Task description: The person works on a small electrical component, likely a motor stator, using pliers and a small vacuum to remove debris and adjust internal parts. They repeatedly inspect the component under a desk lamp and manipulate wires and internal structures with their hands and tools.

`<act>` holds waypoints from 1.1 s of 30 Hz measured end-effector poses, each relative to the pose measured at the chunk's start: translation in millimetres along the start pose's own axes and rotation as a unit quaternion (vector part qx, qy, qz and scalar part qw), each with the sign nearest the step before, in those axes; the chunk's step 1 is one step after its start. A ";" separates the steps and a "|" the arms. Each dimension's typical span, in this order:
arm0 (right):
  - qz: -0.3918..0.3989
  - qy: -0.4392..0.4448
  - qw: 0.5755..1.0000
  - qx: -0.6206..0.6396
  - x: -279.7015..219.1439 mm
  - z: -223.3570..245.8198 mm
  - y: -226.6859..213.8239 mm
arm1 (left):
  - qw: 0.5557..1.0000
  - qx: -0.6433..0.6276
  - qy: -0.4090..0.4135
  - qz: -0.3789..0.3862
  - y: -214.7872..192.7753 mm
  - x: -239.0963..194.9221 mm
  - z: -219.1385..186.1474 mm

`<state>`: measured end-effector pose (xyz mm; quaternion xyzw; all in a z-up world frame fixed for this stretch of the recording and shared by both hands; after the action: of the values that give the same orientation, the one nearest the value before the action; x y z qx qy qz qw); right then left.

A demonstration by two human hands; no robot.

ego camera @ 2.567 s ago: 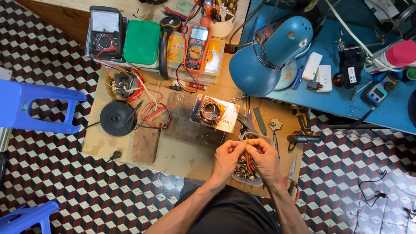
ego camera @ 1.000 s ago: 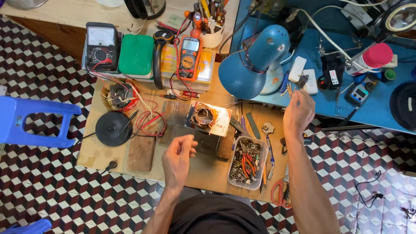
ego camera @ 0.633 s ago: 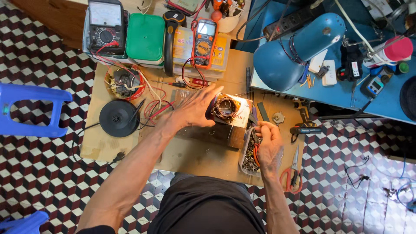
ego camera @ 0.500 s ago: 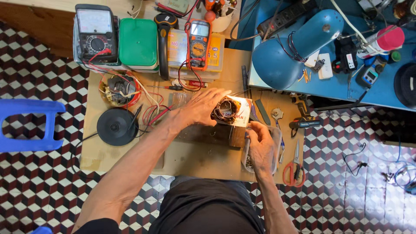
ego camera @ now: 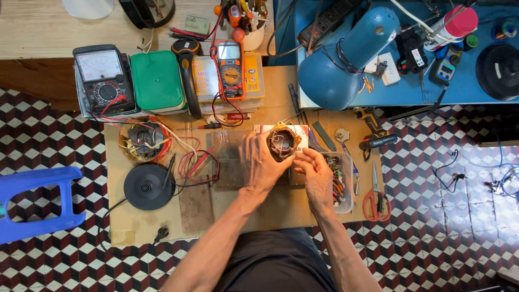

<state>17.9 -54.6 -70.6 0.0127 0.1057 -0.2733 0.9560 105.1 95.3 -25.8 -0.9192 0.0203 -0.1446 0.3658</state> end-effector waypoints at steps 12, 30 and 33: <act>0.031 0.042 0.999 -0.001 18.7 21.7 16.8 | 0.989 0.003 -0.102 0.110 -15.8 -15.6 4.4; 0.075 -0.162 0.966 -0.187 37.6 73.8 18.5 | 0.995 -0.070 -0.073 0.024 -53.7 10.6 -3.9; 0.084 -0.240 0.947 -0.199 34.3 84.3 30.0 | 0.997 -0.061 0.033 0.037 -44.4 27.6 -16.6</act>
<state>78.5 -53.8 3.6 -0.2348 -0.0758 -0.1607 0.9557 123.8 112.8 22.8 -0.9331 0.0752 -0.1602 0.3132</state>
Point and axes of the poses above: each hand's wrist, its own x-axis towards the middle knuckle, its own y-axis out of the palm, z = x × y, the point moved 6 cm from there along x, towards the middle knuckle, and after that the axes turned 7 degrees about -y, right-handed, at the moved point
